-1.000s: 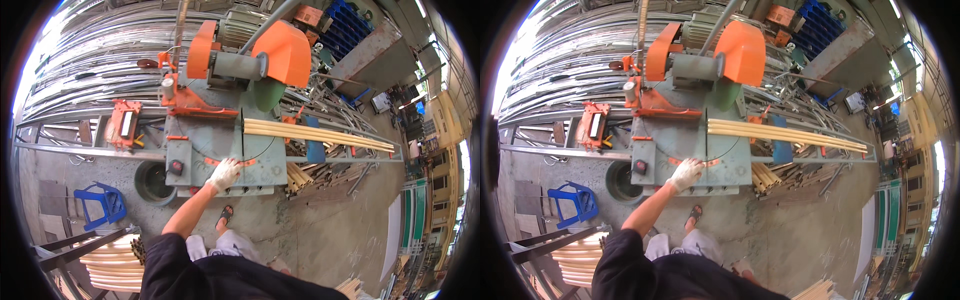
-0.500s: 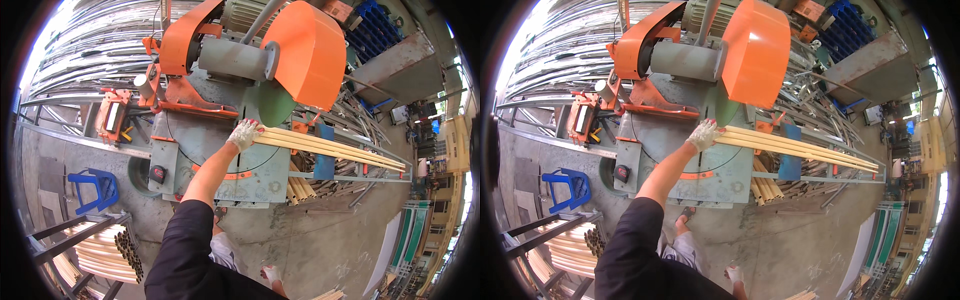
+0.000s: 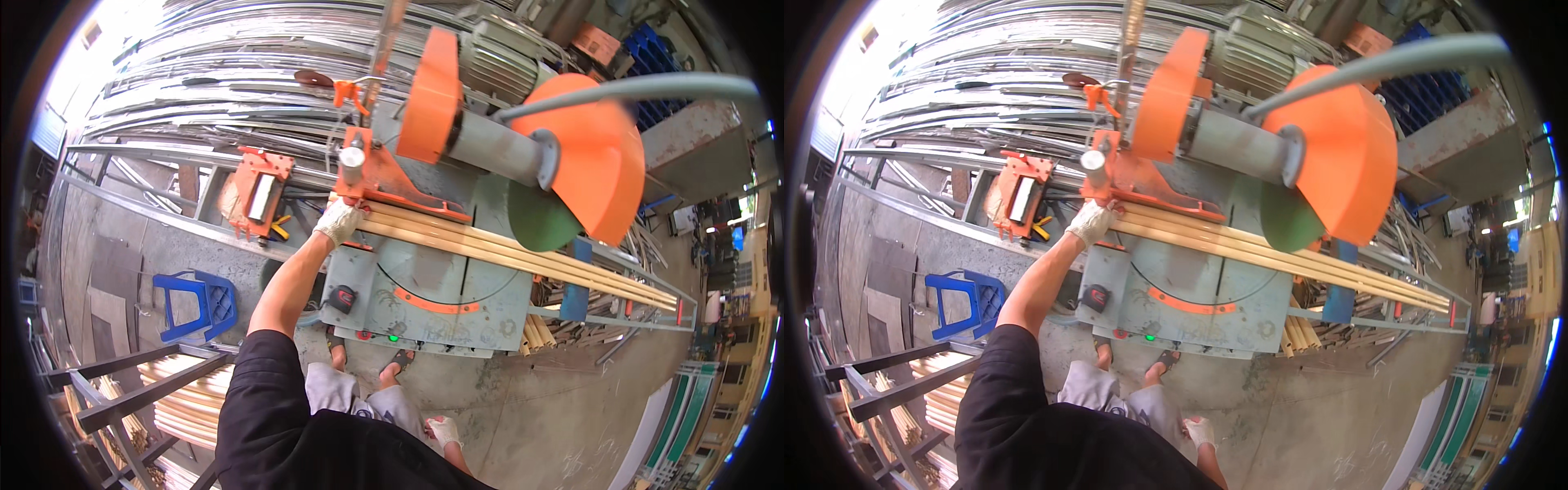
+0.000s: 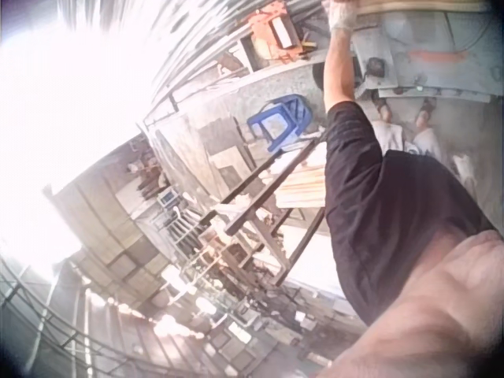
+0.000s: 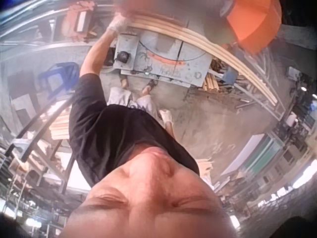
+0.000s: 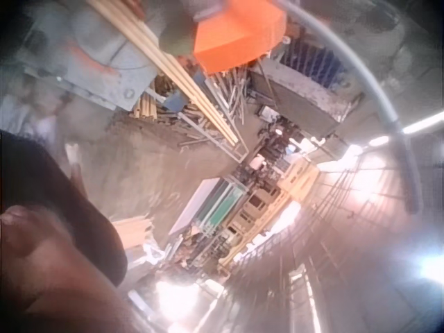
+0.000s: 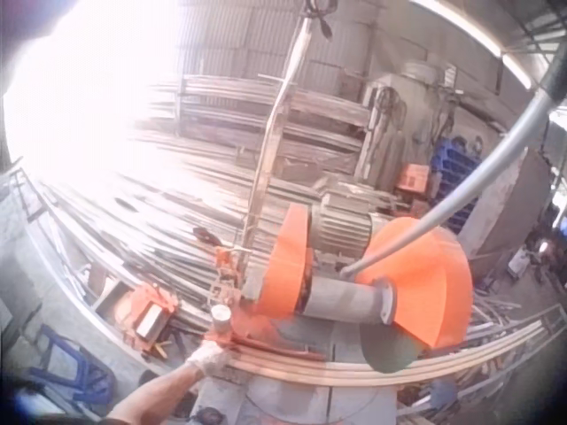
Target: The person uses a circular saw to cut multiple metal tubes at once, then stacks the cut tubes onto a metal rack and uses an air nozzle to clean the saw table.
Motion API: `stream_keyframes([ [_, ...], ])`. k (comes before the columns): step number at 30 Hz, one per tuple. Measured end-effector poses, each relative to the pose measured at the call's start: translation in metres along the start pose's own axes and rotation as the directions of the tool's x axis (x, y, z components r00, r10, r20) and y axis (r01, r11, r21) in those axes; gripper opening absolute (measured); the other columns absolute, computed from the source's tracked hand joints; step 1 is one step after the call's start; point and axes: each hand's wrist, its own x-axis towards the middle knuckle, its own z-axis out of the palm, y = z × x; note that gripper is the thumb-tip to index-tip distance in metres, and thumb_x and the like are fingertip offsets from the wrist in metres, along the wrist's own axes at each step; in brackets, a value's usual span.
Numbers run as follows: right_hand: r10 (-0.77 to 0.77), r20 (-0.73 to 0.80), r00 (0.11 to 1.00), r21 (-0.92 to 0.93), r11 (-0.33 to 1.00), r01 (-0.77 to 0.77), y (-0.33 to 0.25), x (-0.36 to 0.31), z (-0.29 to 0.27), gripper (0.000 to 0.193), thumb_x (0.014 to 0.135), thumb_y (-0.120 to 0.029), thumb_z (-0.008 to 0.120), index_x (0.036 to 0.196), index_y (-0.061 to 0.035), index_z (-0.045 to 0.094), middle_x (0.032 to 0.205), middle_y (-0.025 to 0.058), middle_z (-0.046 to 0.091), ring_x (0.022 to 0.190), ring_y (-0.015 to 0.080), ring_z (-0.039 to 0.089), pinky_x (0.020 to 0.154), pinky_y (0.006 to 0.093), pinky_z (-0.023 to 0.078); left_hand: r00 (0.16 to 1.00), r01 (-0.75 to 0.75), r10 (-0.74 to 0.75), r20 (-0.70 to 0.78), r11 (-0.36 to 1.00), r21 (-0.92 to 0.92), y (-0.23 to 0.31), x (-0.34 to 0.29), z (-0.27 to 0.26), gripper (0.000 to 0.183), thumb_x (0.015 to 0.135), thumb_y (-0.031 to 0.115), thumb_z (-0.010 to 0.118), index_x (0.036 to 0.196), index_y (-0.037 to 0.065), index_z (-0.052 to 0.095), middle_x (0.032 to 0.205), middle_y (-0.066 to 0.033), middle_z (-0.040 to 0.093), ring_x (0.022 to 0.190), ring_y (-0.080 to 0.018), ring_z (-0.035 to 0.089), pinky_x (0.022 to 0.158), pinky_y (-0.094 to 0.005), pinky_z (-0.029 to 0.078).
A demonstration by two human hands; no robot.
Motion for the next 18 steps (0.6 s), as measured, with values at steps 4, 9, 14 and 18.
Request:
stream_keyframes([
  [4,-0.023,-0.009,1.000,0.029,0.999,0.023,-0.014,0.004,0.016,0.016,0.089,-0.020,0.067,0.097,-0.0061,0.069,0.074,0.0021,0.067,0.056,0.0131,0.062,0.051,0.0289,0.050,0.980,-0.107,0.128,-0.153,0.984,0.141,-0.058,-0.036,-0.021,0.033,0.086,0.011,0.054,0.117,0.011,0.067,0.133,-0.0166,0.057,0.129,-0.0330,0.050,0.108,-0.0419,0.039],
  [9,-0.041,0.004,0.999,-0.079,0.996,0.041,-0.050,-0.007,0.036,0.019,0.088,-0.021,0.068,0.098,-0.0049,0.069,0.073,0.0024,0.066,0.056,0.0136,0.062,0.051,0.0292,0.050,0.976,-0.061,0.108,-0.190,0.970,0.237,-0.119,-0.051,-0.031,0.030,0.091,0.016,0.052,0.116,0.011,0.066,0.138,-0.0145,0.053,0.128,-0.0321,0.050,0.108,-0.0416,0.040],
  [14,-0.099,-0.058,0.993,-0.316,0.946,0.076,-0.073,-0.003,0.060,0.021,0.086,-0.022,0.069,0.096,-0.0037,0.070,0.076,0.0046,0.069,0.057,0.0141,0.063,0.051,0.0293,0.049,0.969,-0.124,0.187,-0.159,0.932,0.340,-0.137,-0.067,-0.053,0.036,0.091,0.014,0.049,0.125,0.013,0.061,0.142,-0.0135,0.050,0.129,-0.0312,0.049,0.109,-0.0392,0.039],
  [18,-0.217,-0.108,0.970,-0.339,0.925,0.169,-0.110,-0.006,0.072,0.024,0.085,-0.022,0.070,0.099,-0.0029,0.071,0.078,0.0051,0.070,0.060,0.0138,0.065,0.053,0.0285,0.051,0.967,-0.071,0.149,-0.209,0.937,0.341,-0.140,-0.077,-0.042,0.041,0.091,0.013,0.046,0.131,0.009,0.056,0.148,-0.0154,0.043,0.134,-0.0320,0.044,0.113,-0.0444,0.034],
])
